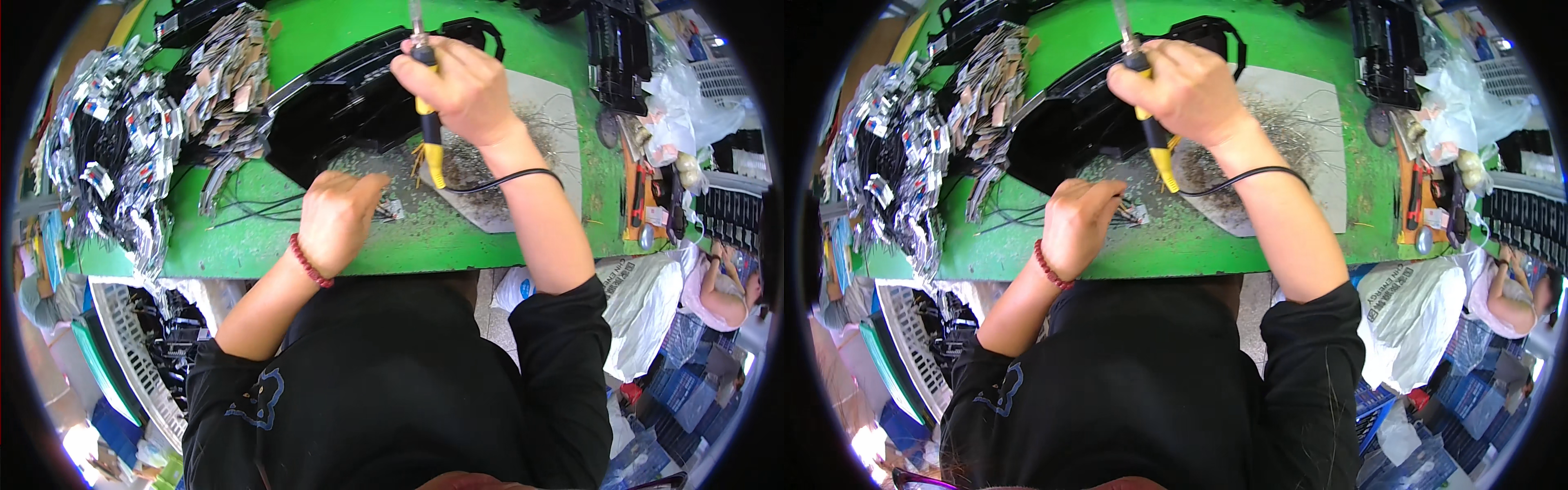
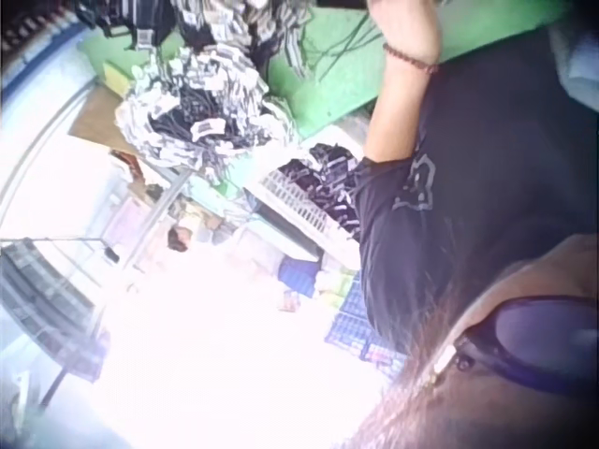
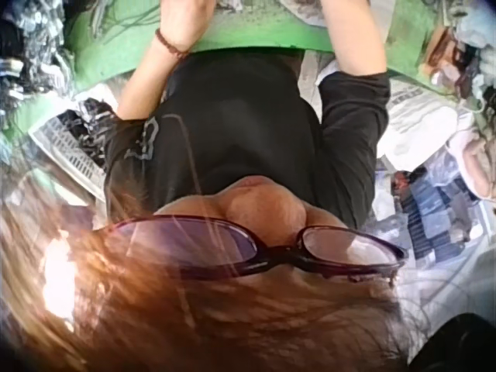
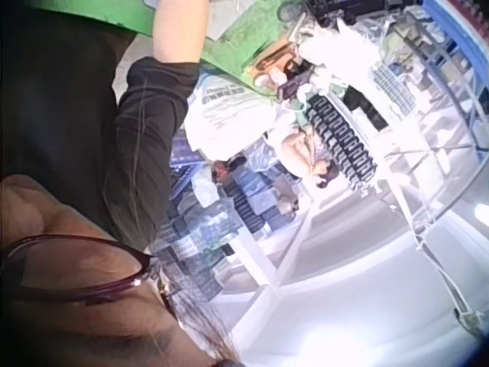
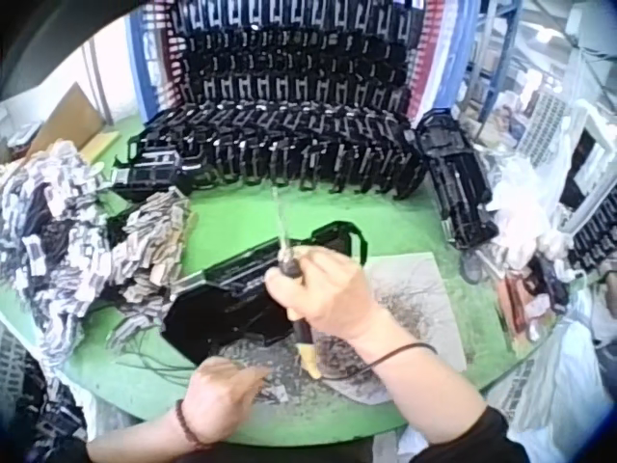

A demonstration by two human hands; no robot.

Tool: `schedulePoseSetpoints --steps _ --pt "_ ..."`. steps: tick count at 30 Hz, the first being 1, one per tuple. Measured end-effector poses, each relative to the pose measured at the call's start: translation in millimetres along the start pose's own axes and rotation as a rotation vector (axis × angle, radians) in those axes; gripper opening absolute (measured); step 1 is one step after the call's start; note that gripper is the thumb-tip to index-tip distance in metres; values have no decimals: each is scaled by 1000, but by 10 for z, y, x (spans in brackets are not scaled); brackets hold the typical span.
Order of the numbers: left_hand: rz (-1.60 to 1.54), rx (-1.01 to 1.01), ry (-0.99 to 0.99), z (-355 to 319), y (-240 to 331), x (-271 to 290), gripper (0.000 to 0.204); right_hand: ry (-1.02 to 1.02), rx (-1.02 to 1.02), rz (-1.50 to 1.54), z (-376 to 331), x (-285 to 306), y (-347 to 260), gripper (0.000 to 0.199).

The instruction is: Soldering wires and electronic components onto toy car shells at a factory workbench.

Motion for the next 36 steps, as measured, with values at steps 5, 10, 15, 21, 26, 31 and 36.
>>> schedulePoseSetpoints --steps 5,10,15,21,26,31,36 --pt "44 46 -5 -55 -96 -31 8 -91 -98 91 -114 -31 34 24" --pt "-162 56 28 -128 -132 -67 8 63 -570 478 -628 415 -257 33" --pt "-184 50 37 -183 -95 -86 10 -166 -1155 991 -1239 257 -847 35" --pt "-221 21 41 -224 -80 -78 12 -141 -1040 968 -1175 103 -966 36" --pt "-265 18 103 -238 -85 -48 12 -160 -1140 1085 -1241 81 -980 32" --pt "-217 43 84 -220 -75 -81 10 -52 -1047 967 -1277 201 -968 38" --pt "-226 42 68 -232 -79 -88 11 -168 -977 942 -1255 229 -968 39"
Point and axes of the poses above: each hand's wrist, its own z-axis towards the middle knuckle, its own x-axis out of the back of the hand, y = z × x, the point moved 5 cm from there along z, towards the middle knuckle, and after that the axes turned 8 degrees about -x, right-handed, at the moved point
